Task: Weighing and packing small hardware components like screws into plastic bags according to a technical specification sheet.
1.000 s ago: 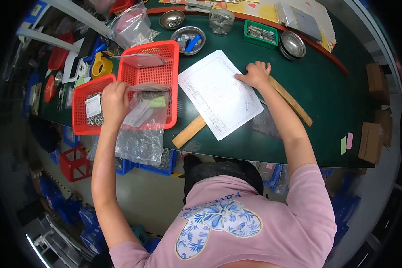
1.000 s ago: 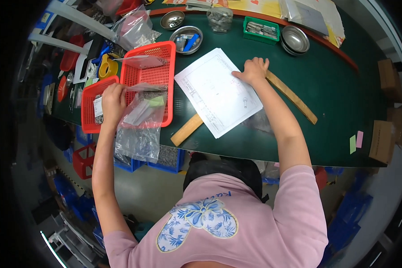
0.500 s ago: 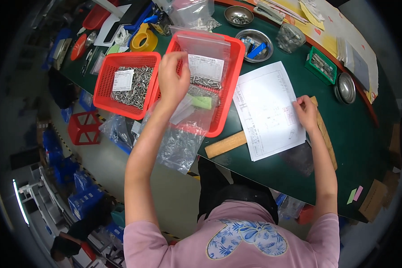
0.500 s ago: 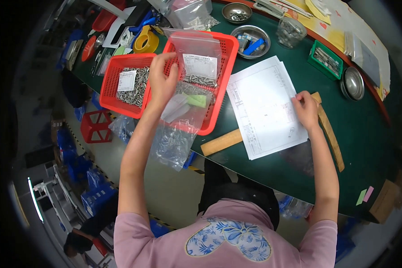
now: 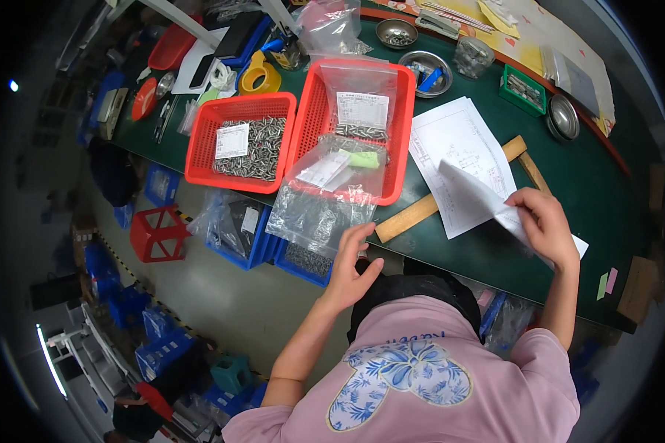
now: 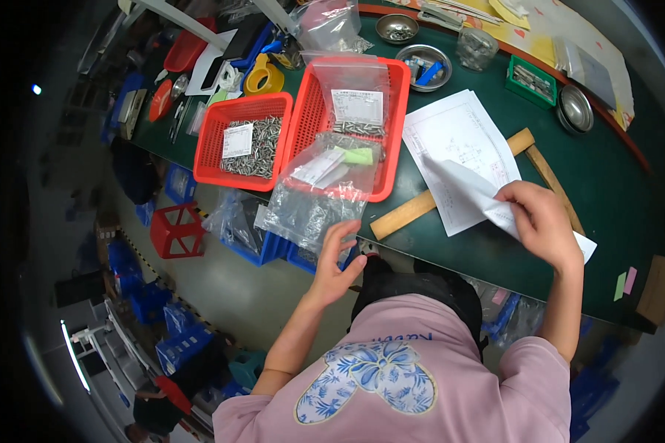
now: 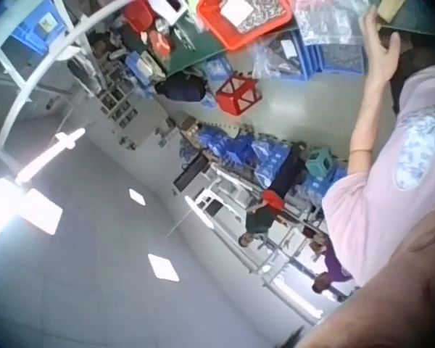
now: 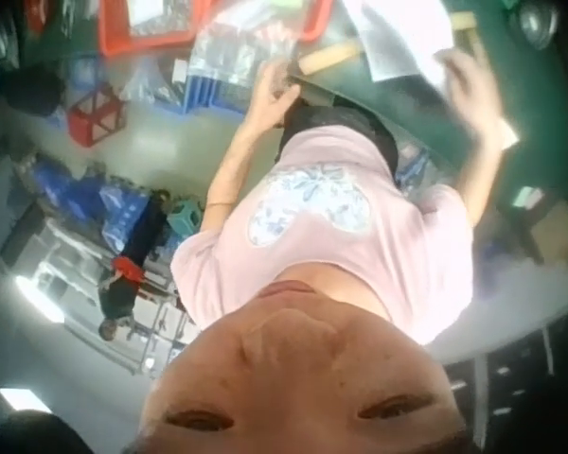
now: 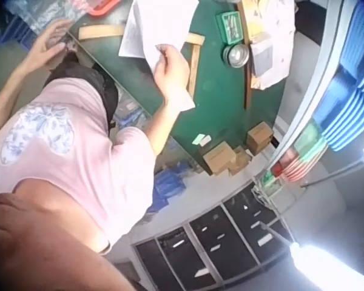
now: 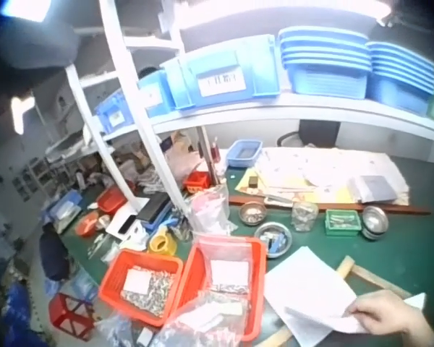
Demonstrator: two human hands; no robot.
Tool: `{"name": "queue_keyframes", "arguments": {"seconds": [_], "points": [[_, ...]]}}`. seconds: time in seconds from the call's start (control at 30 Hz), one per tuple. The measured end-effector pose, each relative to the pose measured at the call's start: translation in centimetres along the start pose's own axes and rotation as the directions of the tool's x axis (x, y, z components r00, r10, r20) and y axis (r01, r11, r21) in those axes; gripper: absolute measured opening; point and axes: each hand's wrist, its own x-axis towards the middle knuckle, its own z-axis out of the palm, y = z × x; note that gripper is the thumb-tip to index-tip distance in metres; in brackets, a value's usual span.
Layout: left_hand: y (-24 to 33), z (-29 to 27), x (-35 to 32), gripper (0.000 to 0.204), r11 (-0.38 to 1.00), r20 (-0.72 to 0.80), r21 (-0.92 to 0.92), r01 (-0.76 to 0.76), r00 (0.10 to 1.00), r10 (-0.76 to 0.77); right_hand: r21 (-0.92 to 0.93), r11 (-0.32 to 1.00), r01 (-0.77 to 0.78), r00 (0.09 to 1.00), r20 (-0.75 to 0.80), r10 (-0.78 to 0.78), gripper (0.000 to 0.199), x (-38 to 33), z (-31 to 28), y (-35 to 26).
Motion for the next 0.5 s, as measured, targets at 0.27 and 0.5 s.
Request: {"name": "queue_keyframes", "arguments": {"seconds": [0.27,0.5], "points": [[2.2,-6.1,-1.2,0.031,0.908,0.243,0.046,-0.417,0.886,0.395,0.285,0.918,0.274,0.884,0.302,-0.358,0.024,0.5,3.9,-11.2],[0.5,-12.1,-6.6,0.019,0.975,-0.167,-0.221,-0.004,0.985,-0.034,0.096,0.989,0.109,0.958,0.254,-0.130,0.038,-1.1,6.9,-9.2]]}}
